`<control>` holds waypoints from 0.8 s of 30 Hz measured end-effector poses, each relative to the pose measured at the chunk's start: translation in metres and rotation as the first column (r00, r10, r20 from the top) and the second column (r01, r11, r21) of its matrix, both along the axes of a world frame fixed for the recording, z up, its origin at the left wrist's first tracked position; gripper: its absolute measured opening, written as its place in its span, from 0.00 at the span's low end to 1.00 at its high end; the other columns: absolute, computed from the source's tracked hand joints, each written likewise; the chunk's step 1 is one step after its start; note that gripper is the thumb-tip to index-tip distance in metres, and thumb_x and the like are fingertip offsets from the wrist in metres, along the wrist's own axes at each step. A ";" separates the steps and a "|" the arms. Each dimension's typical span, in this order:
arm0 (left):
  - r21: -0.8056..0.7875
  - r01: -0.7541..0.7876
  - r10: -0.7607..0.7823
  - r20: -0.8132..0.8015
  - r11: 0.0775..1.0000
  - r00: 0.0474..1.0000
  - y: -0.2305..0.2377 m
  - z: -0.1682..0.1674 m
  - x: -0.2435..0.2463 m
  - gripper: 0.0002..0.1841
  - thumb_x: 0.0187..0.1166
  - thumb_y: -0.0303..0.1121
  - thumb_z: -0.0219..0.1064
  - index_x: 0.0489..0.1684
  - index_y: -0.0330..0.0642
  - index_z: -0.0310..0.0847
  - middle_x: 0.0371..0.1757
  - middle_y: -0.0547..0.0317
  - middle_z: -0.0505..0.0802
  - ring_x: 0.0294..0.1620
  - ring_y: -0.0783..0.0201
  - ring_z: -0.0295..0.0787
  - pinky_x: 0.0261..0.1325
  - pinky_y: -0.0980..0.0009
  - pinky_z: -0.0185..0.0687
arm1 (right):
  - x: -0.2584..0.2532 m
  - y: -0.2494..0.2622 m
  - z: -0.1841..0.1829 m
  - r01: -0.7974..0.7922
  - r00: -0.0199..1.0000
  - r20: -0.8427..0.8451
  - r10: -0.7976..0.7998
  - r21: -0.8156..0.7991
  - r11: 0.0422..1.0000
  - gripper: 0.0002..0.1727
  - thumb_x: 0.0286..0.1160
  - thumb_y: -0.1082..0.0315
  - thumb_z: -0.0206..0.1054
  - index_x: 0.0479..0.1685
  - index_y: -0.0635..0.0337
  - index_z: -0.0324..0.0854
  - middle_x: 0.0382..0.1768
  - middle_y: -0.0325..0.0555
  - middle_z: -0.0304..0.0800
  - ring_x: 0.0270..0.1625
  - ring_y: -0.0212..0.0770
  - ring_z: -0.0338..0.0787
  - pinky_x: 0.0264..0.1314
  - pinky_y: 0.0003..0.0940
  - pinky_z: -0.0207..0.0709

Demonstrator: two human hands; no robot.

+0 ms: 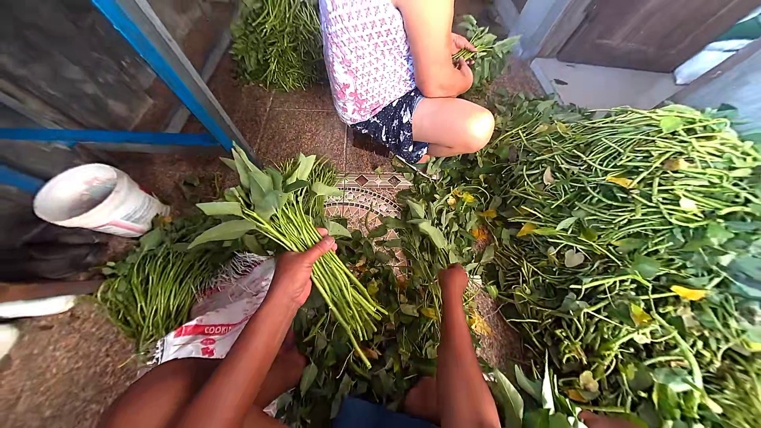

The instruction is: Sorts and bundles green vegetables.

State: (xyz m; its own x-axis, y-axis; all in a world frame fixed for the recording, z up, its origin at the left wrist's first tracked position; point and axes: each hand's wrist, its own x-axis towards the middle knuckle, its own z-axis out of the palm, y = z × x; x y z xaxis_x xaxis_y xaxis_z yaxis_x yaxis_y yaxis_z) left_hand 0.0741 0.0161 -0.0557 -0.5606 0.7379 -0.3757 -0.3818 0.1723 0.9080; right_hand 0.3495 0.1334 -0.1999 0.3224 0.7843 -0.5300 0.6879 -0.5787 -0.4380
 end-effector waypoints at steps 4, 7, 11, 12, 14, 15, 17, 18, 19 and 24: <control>-0.005 0.038 -0.038 -0.023 0.999 0.999 -0.002 -0.001 0.002 0.08 0.78 0.21 0.70 0.51 0.32 0.84 0.37 0.52 0.95 0.38 0.62 0.94 0.48 0.68 0.91 | 0.004 -0.011 0.044 0.053 0.990 -0.135 -0.033 0.149 0.987 0.26 0.88 0.59 0.61 0.72 0.74 0.76 0.66 0.75 0.83 0.72 0.69 0.82 0.76 0.63 0.71; -0.019 0.067 -0.067 -0.037 0.998 0.997 -0.004 -0.003 0.004 0.09 0.77 0.22 0.73 0.50 0.32 0.84 0.36 0.52 0.95 0.38 0.61 0.94 0.48 0.67 0.91 | -0.008 -0.034 0.062 0.101 0.969 -0.246 -0.022 0.314 0.944 0.22 0.92 0.62 0.54 0.69 0.71 0.80 0.64 0.72 0.85 0.69 0.66 0.84 0.75 0.61 0.71; -0.016 0.090 -0.091 -0.040 0.996 0.995 -0.006 -0.005 0.005 0.09 0.76 0.23 0.74 0.50 0.31 0.85 0.37 0.51 0.95 0.38 0.62 0.94 0.49 0.67 0.91 | -0.036 -0.065 0.062 0.250 0.757 -0.651 -0.048 0.220 0.943 0.18 0.91 0.68 0.56 0.70 0.72 0.73 0.54 0.61 0.85 0.43 0.45 0.90 0.46 0.41 0.86; -0.019 0.092 -0.093 -0.049 0.996 0.994 -0.006 -0.004 0.004 0.09 0.76 0.23 0.74 0.49 0.32 0.85 0.36 0.52 0.94 0.38 0.62 0.93 0.49 0.68 0.90 | -0.042 -0.072 0.064 0.275 0.681 -0.727 -0.083 0.149 0.950 0.17 0.91 0.69 0.56 0.70 0.72 0.71 0.51 0.57 0.83 0.37 0.41 0.88 0.39 0.35 0.86; -0.033 0.082 -0.084 -0.066 0.996 0.994 -0.010 -0.006 0.003 0.08 0.76 0.23 0.73 0.49 0.31 0.86 0.36 0.52 0.94 0.37 0.63 0.92 0.48 0.68 0.89 | -0.045 -0.088 0.062 0.284 0.594 -0.787 -0.168 0.010 0.959 0.18 0.90 0.73 0.54 0.74 0.69 0.69 0.49 0.54 0.82 0.32 0.37 0.83 0.33 0.31 0.79; -0.045 0.079 -0.083 -0.083 0.996 0.993 -0.011 -0.008 0.002 0.09 0.76 0.23 0.74 0.50 0.31 0.86 0.38 0.51 0.94 0.37 0.63 0.92 0.48 0.68 0.89 | -0.045 -0.095 0.063 0.284 0.559 -0.812 -0.168 -0.003 0.959 0.18 0.89 0.74 0.54 0.74 0.68 0.70 0.49 0.52 0.83 0.30 0.35 0.82 0.30 0.29 0.78; -0.081 0.076 -0.085 -0.118 0.994 0.989 -0.013 -0.010 -0.004 0.10 0.77 0.25 0.74 0.52 0.32 0.86 0.42 0.49 0.94 0.41 0.62 0.91 0.51 0.66 0.88 | -0.045 -0.111 0.073 0.284 0.453 -0.886 -0.104 0.032 0.958 0.15 0.89 0.76 0.53 0.70 0.69 0.72 0.45 0.49 0.84 0.27 0.32 0.82 0.26 0.24 0.78; -0.104 0.075 -0.088 -0.128 0.992 0.988 -0.015 -0.012 -0.006 0.11 0.77 0.26 0.74 0.53 0.32 0.86 0.44 0.49 0.93 0.43 0.61 0.91 0.53 0.65 0.87 | -0.045 -0.121 0.079 0.268 0.418 -0.906 -0.066 0.054 0.962 0.15 0.89 0.77 0.53 0.68 0.69 0.72 0.44 0.48 0.84 0.28 0.32 0.83 0.27 0.24 0.79; -0.122 0.073 -0.089 -0.132 0.990 0.987 -0.018 -0.016 -0.008 0.12 0.77 0.27 0.75 0.54 0.32 0.87 0.46 0.48 0.93 0.44 0.60 0.91 0.54 0.64 0.87 | -0.045 -0.133 0.082 0.243 0.409 -0.912 -0.035 0.072 0.967 0.15 0.88 0.78 0.54 0.68 0.70 0.73 0.45 0.49 0.85 0.30 0.33 0.85 0.30 0.25 0.81; -0.171 0.081 -0.107 -0.150 0.982 0.983 -0.029 -0.022 -0.015 0.13 0.76 0.30 0.76 0.53 0.35 0.87 0.45 0.49 0.94 0.45 0.59 0.91 0.56 0.62 0.86 | -0.059 -0.176 0.079 0.161 0.421 -0.906 0.046 0.124 0.979 0.14 0.82 0.82 0.57 0.64 0.70 0.76 0.46 0.48 0.86 0.35 0.34 0.86 0.35 0.27 0.82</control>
State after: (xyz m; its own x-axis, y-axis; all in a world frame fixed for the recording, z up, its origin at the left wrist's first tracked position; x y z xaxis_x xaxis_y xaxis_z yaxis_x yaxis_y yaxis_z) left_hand 0.0594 -0.0131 -0.0780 -0.5534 0.7265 -0.4074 -0.2104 0.3513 0.9123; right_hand 0.2907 -0.0431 -0.1210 -0.2112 0.8876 -0.4094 -0.1941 -0.4486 -0.8724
